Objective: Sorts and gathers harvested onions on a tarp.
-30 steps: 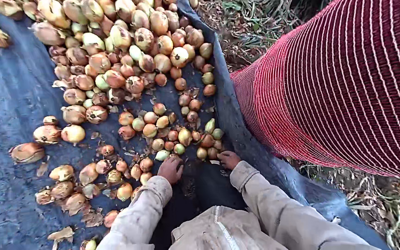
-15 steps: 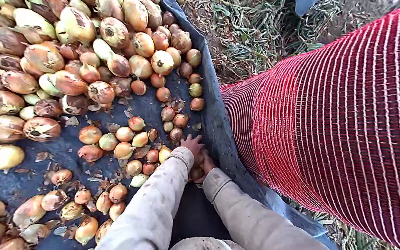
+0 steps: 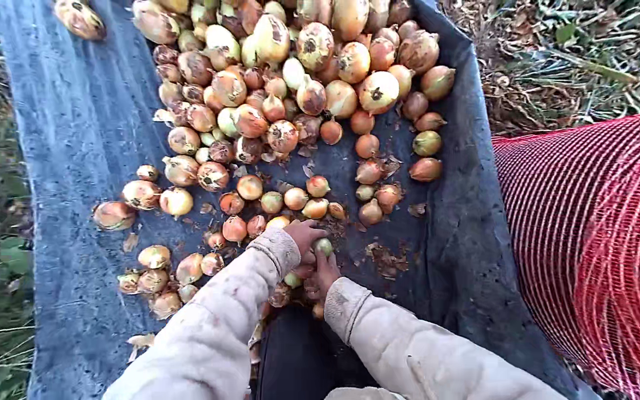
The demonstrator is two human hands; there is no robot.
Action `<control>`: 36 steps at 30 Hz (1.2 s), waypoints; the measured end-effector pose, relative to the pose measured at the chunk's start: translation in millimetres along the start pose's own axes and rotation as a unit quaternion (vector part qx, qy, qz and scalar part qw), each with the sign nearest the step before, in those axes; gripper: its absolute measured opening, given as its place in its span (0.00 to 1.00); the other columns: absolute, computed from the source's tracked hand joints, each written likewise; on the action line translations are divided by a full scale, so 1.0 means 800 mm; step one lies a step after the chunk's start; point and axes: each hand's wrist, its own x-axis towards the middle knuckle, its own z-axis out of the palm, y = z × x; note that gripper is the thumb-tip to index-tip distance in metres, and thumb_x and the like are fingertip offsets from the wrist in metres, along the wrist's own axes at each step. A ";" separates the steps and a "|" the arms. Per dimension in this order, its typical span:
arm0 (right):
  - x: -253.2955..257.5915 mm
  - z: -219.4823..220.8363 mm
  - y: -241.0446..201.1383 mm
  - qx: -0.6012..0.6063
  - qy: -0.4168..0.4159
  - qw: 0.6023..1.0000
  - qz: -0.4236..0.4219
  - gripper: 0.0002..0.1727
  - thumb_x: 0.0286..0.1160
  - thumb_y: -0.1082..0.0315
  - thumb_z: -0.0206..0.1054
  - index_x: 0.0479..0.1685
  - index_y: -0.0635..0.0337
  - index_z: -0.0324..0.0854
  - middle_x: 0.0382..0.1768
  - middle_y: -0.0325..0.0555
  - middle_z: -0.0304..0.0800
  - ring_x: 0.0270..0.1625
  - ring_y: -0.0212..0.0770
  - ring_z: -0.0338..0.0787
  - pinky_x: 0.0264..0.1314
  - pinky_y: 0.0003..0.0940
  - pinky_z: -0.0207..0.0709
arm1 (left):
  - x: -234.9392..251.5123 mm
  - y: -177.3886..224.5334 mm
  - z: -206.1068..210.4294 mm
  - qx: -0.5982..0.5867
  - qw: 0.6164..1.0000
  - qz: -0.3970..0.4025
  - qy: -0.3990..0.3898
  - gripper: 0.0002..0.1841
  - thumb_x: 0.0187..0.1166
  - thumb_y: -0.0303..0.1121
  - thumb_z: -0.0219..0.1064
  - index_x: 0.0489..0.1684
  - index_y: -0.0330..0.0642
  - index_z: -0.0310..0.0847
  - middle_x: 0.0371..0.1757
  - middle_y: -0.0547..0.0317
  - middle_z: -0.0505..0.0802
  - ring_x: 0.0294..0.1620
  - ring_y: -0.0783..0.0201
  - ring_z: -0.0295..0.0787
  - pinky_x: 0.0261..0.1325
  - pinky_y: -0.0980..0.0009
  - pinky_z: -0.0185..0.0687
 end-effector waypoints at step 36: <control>0.037 -0.111 -0.044 -0.545 0.101 0.790 -0.263 0.20 0.84 0.62 0.66 0.68 0.63 0.84 0.71 0.64 0.84 0.76 0.62 0.80 0.82 0.60 0.68 | -0.146 -0.039 0.255 -0.089 0.749 -0.161 0.636 0.21 0.61 0.39 0.72 0.52 0.38 0.91 0.69 0.31 0.86 0.71 0.24 0.78 0.72 0.33 0.74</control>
